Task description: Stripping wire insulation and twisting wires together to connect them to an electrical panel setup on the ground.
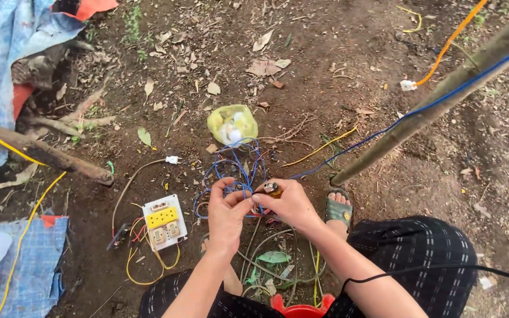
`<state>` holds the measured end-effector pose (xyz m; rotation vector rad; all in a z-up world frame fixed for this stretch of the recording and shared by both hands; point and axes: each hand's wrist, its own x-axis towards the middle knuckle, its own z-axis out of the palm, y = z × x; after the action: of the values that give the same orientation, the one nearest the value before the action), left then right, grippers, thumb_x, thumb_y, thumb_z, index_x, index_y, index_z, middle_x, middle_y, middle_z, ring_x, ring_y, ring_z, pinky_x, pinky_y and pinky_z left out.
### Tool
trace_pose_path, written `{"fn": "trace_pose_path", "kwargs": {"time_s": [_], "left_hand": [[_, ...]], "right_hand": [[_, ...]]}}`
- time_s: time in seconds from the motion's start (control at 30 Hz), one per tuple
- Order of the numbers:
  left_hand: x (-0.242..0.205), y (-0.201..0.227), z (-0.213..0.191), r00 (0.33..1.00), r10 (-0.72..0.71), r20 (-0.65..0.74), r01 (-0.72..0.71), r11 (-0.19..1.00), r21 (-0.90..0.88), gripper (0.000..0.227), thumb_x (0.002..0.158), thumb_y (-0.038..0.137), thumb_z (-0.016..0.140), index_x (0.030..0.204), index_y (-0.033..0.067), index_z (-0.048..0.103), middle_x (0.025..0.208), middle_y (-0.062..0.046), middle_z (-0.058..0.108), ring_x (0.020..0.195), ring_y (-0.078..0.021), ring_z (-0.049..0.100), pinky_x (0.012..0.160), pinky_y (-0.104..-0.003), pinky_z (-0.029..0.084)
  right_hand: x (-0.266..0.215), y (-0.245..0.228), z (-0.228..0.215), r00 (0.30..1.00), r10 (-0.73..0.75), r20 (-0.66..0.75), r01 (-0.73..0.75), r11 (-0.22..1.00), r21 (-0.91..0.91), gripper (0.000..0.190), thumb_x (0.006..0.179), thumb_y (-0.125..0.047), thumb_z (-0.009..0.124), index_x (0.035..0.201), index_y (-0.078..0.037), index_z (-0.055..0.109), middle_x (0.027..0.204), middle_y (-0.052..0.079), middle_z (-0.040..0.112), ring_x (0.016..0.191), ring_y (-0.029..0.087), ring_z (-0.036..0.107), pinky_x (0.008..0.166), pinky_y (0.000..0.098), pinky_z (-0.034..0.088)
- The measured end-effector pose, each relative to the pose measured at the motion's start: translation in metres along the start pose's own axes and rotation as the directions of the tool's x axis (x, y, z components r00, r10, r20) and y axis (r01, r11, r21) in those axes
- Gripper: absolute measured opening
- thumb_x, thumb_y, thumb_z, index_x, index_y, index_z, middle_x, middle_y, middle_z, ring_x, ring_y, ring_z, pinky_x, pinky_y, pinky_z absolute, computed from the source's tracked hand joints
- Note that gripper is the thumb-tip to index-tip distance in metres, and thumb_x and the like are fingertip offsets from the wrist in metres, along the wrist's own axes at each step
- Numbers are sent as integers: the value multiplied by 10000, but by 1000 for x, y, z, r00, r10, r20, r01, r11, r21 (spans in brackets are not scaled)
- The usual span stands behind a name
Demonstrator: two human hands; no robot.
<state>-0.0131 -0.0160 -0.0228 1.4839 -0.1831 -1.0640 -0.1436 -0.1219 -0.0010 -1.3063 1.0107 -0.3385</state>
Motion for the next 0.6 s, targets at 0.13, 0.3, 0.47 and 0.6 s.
{"fn": "trace_pose_path", "kwargs": {"time_s": [0.13,0.3,0.47,0.6], "left_hand": [[-1,-2,-1,999,13,30,-15,998,61,657,839,-123,726,1382,97,429,927,-197,719,762,-172,649,723,-337,563],[3,-11,-4,997,63,45,-69,990,125,701,832,-122,727,1403,121,402,927,-186,731,735,-156,689,711,-293,590],[0,-9,2,995,86,41,-93,971,218,654,822,-99,725,1370,111,434,935,-168,748,747,-147,697,705,-284,597],[2,-18,1,995,86,44,-95,966,242,669,825,-85,718,1396,83,412,954,-165,749,759,-158,716,705,-307,607]], "right_hand": [[4,15,-1,999,-7,-41,7,1000,-5,51,783,-51,820,827,-28,811,649,107,727,654,137,625,578,285,541],[14,29,6,999,-13,-42,13,1000,12,60,741,-63,832,798,-51,816,613,95,723,615,118,610,552,276,535],[13,24,9,1000,7,-17,-7,1000,-1,48,768,-22,814,816,-19,809,648,98,714,645,141,598,576,292,524],[12,13,4,1000,-20,-1,20,994,-104,32,799,-34,817,824,-16,807,644,120,725,628,153,595,557,309,518]]}}
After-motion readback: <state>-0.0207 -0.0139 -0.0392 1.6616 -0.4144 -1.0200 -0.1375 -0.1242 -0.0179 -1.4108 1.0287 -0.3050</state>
